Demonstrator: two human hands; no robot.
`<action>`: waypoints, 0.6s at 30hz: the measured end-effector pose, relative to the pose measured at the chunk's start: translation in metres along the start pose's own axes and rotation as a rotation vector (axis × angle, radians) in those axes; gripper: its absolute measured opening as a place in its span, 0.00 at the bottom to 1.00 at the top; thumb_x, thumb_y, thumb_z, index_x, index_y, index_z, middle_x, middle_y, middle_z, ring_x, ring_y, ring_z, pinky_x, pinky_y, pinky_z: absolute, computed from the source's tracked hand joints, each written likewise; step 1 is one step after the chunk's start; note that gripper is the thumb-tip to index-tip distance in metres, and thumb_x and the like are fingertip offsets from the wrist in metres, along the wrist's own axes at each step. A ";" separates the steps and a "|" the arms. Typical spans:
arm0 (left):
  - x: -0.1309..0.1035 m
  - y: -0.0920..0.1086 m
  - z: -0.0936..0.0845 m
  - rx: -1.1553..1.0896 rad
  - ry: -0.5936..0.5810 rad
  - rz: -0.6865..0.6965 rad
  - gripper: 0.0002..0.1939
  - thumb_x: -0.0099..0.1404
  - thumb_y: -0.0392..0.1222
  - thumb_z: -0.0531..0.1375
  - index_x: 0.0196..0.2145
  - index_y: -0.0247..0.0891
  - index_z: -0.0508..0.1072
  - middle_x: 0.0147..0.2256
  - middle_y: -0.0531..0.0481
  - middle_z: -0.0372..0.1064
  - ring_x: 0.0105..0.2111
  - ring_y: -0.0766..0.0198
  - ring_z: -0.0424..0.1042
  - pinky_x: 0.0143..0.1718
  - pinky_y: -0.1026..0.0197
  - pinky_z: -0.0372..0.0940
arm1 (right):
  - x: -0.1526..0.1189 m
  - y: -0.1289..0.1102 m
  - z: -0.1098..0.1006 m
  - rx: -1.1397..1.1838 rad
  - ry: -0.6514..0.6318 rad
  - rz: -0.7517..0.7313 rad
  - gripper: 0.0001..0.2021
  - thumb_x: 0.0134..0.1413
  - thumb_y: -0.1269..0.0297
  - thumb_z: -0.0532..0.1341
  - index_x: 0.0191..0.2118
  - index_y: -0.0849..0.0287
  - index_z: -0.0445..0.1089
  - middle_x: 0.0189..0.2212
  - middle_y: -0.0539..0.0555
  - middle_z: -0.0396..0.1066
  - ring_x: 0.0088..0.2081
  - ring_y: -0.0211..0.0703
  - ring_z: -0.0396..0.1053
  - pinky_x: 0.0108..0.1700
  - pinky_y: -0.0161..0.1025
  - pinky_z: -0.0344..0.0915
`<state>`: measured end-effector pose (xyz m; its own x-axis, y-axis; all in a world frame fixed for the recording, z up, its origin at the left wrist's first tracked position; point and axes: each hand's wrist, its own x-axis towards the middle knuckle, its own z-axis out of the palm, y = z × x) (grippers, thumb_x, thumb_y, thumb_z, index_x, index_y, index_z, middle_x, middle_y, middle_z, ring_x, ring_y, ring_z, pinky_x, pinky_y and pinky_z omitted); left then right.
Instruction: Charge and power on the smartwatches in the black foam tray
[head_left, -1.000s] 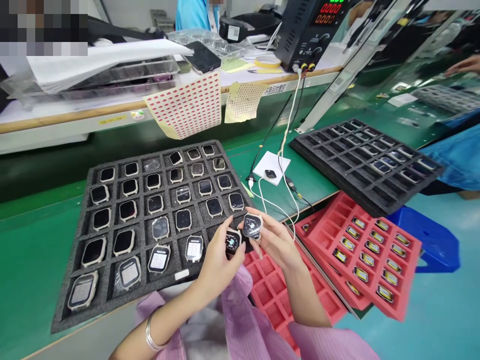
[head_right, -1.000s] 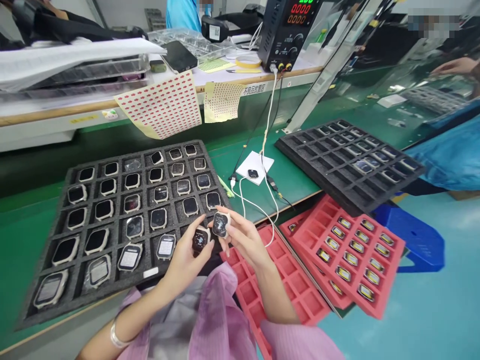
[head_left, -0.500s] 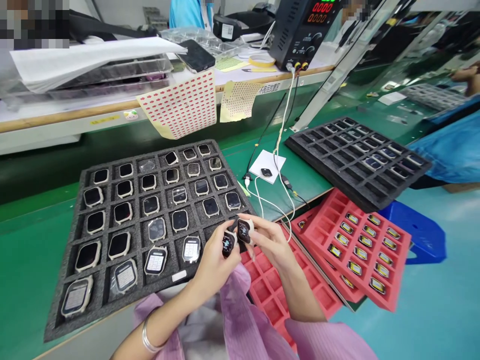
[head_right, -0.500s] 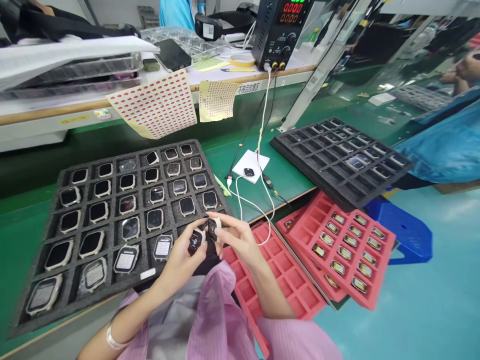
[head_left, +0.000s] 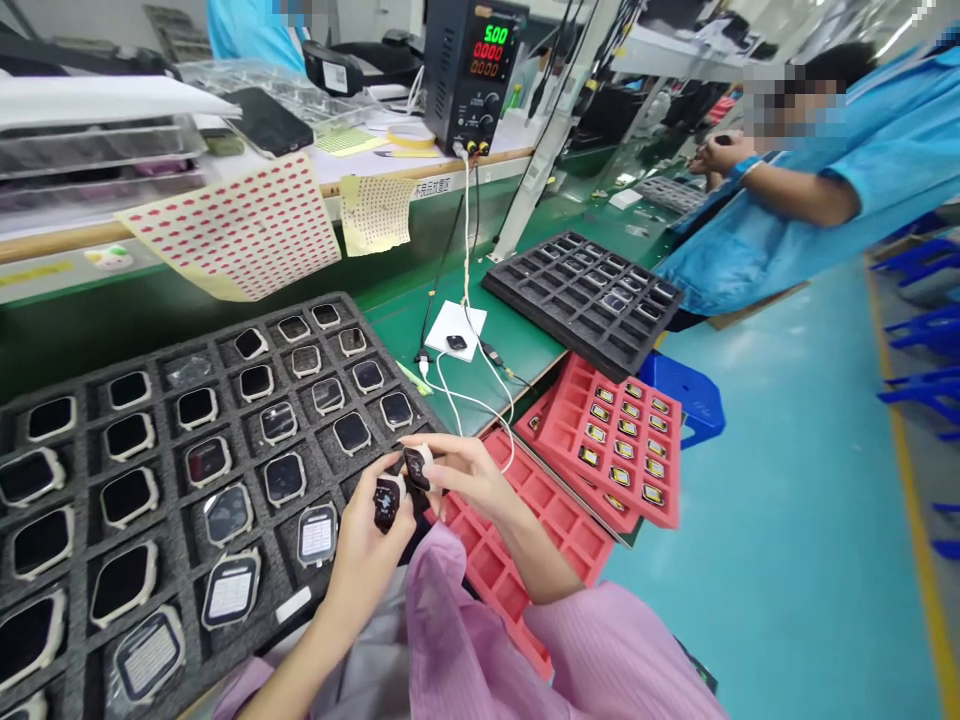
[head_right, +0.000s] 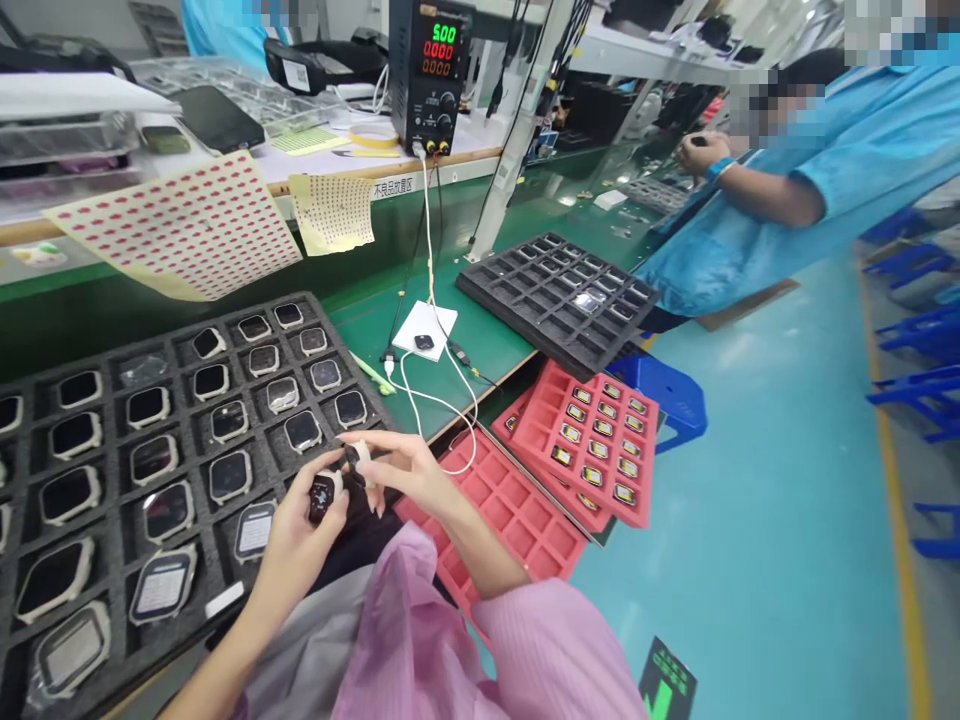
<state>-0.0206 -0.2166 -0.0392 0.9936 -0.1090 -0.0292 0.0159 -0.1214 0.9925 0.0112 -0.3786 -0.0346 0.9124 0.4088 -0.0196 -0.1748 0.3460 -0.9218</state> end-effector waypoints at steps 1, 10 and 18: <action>0.000 0.001 0.000 0.001 0.008 0.010 0.19 0.61 0.40 0.57 0.51 0.38 0.65 0.49 0.43 0.67 0.48 0.54 0.69 0.50 0.53 0.63 | 0.000 0.000 0.000 -0.001 0.001 -0.002 0.21 0.53 0.64 0.65 0.53 0.61 0.68 0.34 0.54 0.72 0.20 0.33 0.68 0.20 0.30 0.69; 0.002 -0.002 0.000 -0.017 -0.002 0.012 0.19 0.61 0.37 0.56 0.51 0.38 0.65 0.50 0.44 0.67 0.51 0.55 0.66 0.52 0.54 0.61 | 0.000 -0.001 0.000 -0.043 0.000 -0.013 0.19 0.55 0.66 0.64 0.53 0.60 0.68 0.25 0.49 0.69 0.18 0.32 0.67 0.21 0.29 0.67; 0.003 -0.004 0.000 -0.042 -0.017 0.003 0.20 0.61 0.36 0.56 0.51 0.39 0.64 0.50 0.44 0.66 0.52 0.55 0.66 0.52 0.54 0.60 | 0.001 -0.002 0.002 -0.039 0.024 -0.011 0.19 0.54 0.65 0.65 0.52 0.61 0.69 0.21 0.47 0.67 0.17 0.34 0.66 0.18 0.30 0.67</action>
<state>-0.0179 -0.2165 -0.0433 0.9916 -0.1260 -0.0274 0.0174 -0.0800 0.9966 0.0121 -0.3770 -0.0321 0.9228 0.3848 -0.0181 -0.1505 0.3169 -0.9364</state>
